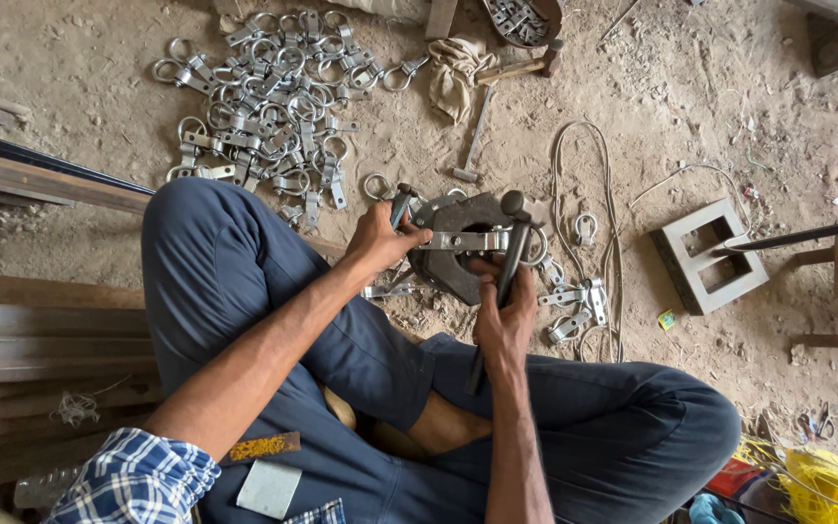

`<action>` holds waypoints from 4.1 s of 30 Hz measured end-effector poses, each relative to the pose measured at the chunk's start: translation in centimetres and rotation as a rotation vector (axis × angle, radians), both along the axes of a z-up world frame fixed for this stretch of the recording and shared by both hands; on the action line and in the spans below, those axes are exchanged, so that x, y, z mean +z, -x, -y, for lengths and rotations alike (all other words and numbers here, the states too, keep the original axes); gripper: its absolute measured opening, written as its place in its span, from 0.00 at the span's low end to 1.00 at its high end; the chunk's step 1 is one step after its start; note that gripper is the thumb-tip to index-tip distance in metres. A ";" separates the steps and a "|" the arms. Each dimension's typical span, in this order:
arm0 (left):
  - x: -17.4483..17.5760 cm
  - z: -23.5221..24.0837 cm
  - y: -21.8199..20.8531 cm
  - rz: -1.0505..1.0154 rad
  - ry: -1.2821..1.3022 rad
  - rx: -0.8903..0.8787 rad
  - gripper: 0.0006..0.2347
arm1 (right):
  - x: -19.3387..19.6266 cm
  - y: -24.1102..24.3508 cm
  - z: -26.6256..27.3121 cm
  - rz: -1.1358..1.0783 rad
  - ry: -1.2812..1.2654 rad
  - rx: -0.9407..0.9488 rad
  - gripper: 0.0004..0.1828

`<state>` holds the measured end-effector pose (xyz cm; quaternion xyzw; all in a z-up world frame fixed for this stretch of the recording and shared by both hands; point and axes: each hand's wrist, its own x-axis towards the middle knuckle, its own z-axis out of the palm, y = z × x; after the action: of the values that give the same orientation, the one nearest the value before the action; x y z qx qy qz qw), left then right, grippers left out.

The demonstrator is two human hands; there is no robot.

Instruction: The person assembles metal clips using a metal base and a hammer. They place individual metal components onto the base, strike them with a hammer to secure parts, and move the finished clips aside to a pile.

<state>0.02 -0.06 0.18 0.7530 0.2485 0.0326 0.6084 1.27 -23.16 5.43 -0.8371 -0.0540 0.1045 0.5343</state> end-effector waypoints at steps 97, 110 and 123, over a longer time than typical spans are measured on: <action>5.7 0.7 2.0 0.583 -0.239 -0.038 0.08 | -0.2 -0.9 0.2 0.455 0.346 0.068 0.10; 8.2 2.4 3.5 0.344 -0.140 -0.094 0.08 | 2.3 -0.2 -1.2 0.159 0.392 0.132 0.21; 7.5 2.7 3.3 0.361 -0.146 -0.117 0.08 | 0.6 -0.3 -0.7 0.177 0.264 0.104 0.18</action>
<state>-3.28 -2.74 7.71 0.7902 0.0882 0.1495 0.5877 1.59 -22.42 6.03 -0.9020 -0.1301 0.0640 0.4066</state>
